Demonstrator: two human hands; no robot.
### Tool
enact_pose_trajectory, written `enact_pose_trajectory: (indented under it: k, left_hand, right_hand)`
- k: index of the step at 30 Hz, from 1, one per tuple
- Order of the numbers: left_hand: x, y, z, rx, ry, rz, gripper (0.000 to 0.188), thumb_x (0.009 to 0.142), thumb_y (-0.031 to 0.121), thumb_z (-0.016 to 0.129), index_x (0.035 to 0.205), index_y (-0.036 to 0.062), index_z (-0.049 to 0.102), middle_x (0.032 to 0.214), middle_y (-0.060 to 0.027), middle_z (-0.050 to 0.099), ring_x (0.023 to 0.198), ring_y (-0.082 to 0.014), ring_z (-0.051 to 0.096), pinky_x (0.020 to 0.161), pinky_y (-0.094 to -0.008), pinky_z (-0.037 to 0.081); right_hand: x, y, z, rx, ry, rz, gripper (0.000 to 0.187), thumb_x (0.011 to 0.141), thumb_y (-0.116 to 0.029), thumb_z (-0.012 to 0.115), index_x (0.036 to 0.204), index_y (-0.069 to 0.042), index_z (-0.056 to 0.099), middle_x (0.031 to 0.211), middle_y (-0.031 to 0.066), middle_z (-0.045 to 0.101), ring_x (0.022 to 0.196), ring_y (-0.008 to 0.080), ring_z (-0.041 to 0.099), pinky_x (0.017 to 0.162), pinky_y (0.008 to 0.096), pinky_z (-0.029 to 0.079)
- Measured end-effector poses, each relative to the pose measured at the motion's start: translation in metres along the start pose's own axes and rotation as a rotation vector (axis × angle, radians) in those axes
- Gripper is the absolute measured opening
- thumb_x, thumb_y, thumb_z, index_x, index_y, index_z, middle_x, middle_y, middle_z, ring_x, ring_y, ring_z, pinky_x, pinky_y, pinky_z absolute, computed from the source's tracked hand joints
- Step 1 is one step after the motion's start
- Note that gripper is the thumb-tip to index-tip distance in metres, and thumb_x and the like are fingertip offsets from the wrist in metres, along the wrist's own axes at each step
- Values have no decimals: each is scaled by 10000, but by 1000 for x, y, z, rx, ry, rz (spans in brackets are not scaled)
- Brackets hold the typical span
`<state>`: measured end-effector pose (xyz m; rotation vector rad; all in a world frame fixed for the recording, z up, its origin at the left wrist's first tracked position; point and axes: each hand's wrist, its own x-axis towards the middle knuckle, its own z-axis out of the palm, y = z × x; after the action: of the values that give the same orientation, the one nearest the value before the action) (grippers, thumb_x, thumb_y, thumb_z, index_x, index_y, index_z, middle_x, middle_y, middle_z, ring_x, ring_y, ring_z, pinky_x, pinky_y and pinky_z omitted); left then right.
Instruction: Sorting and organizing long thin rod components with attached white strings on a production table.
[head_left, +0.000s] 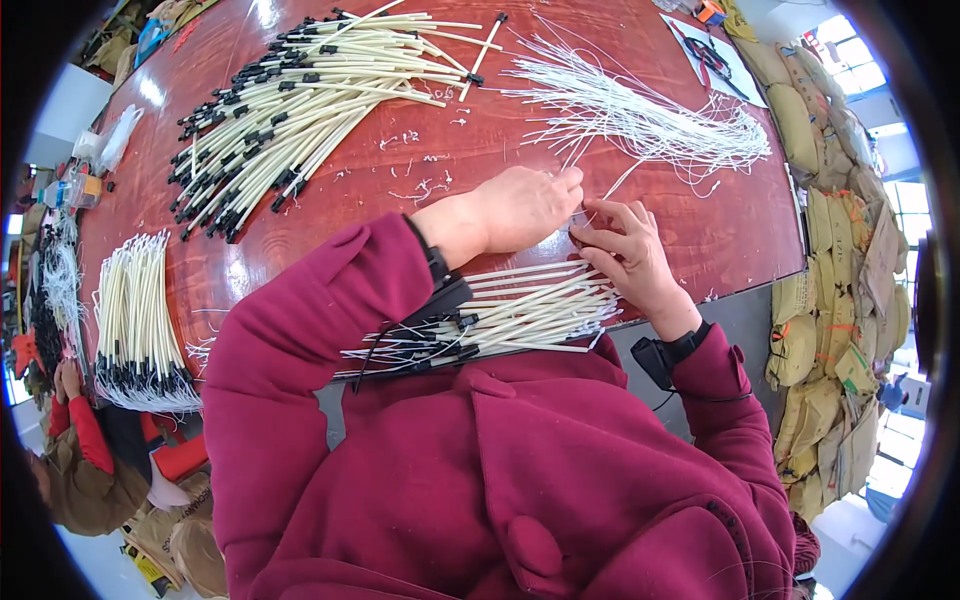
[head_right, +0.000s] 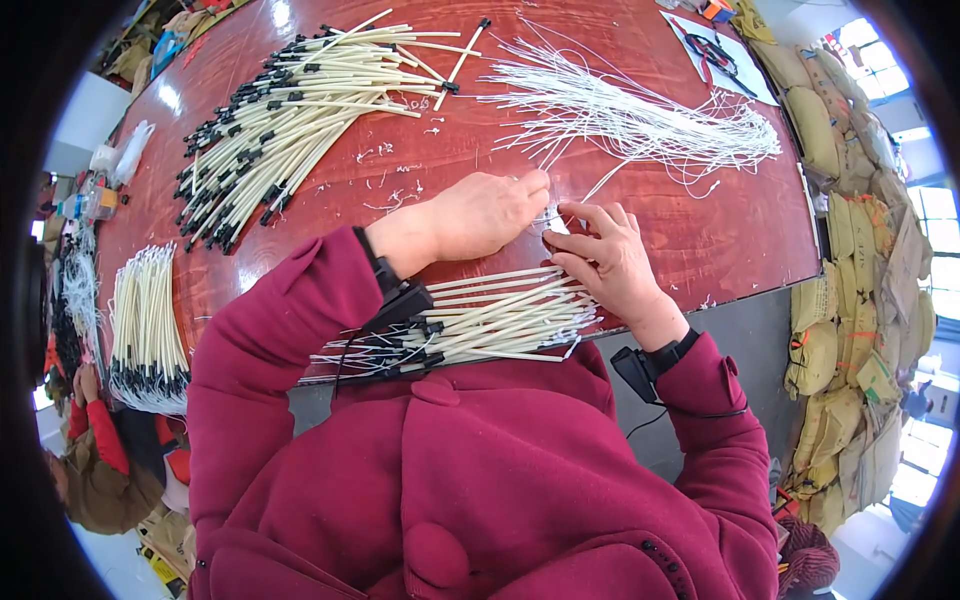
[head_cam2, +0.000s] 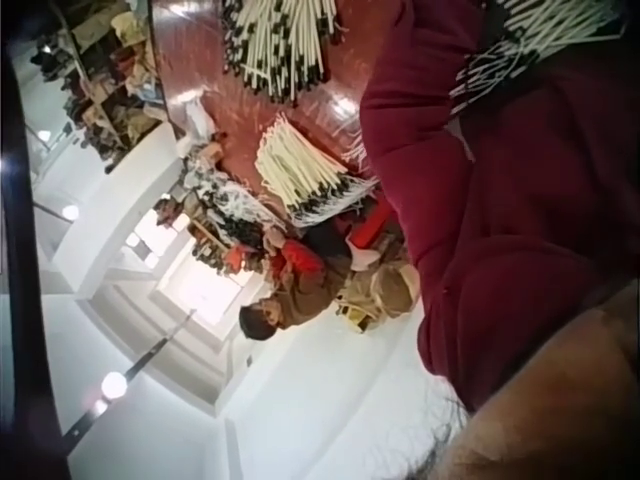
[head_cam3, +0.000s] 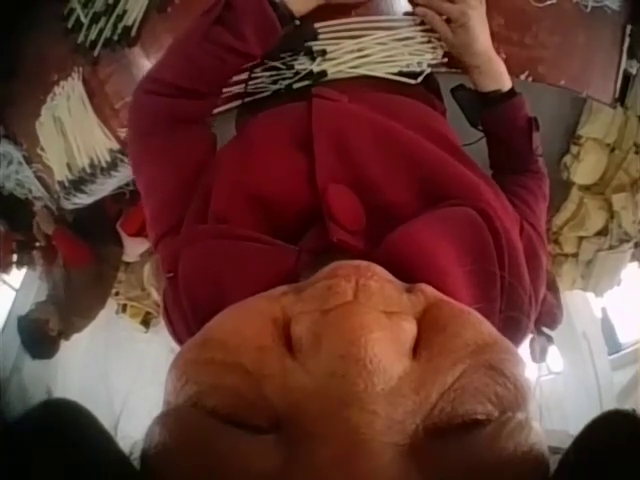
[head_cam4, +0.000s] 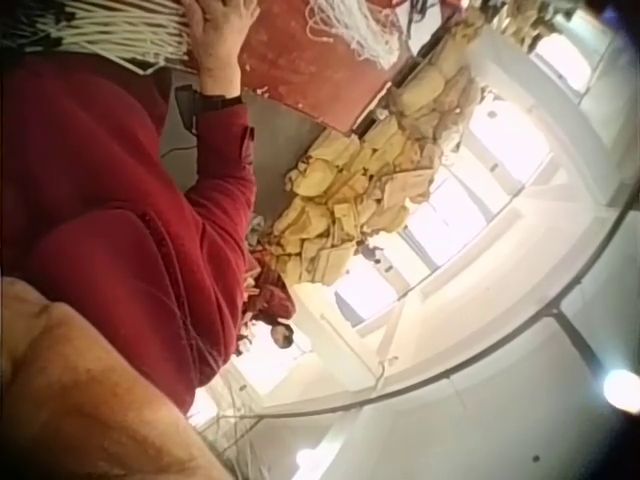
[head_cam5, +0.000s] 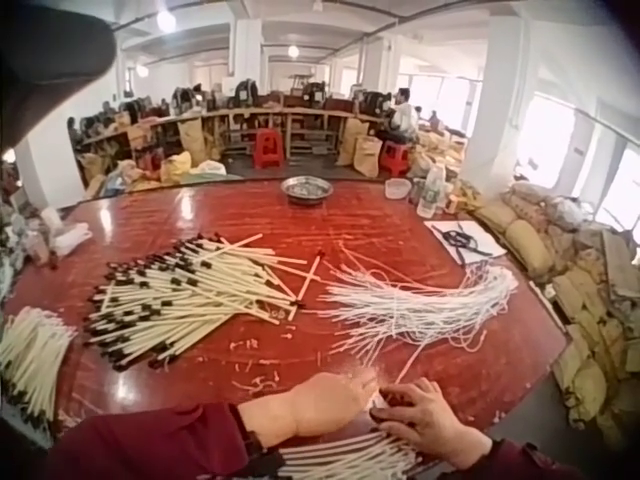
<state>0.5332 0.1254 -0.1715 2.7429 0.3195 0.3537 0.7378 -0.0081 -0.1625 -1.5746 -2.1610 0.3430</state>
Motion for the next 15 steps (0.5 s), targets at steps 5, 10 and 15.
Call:
enact_pose_trajectory:
  k: [5, 10, 15]
  left_hand:
    - [-10, 1, -22, -197, -81, -149, 163, 924, 127, 602, 1046, 20, 623, 1076, -160, 658, 928, -353, 718, 768, -459, 586]
    - [-18, -7, -20, -138, -9, -58, 164, 905, 136, 667, 1016, 49, 584, 1047, -129, 635, 896, -368, 694, 710, -490, 555]
    - [-7, -6, -4, -17, -65, -48, 139, 927, 150, 630, 1013, 51, 583, 1053, -133, 630, 875, -370, 697, 707, -488, 556]
  right_hand:
    - [0, -3, 3, 9, 29, 29, 238, 874, -208, 743, 1097, -153, 804, 1278, 63, 661, 1018, 257, 566, 963, 418, 444]
    - [3, -10, 7, 10, 17, 21, 240, 874, -196, 739, 1101, -151, 804, 1280, 65, 660, 1010, 250, 564, 959, 414, 443]
    - [0, -8, 9, 42, 27, 38, 246, 873, -179, 734, 1107, -144, 803, 1278, 68, 658, 994, 239, 560, 949, 404, 441]
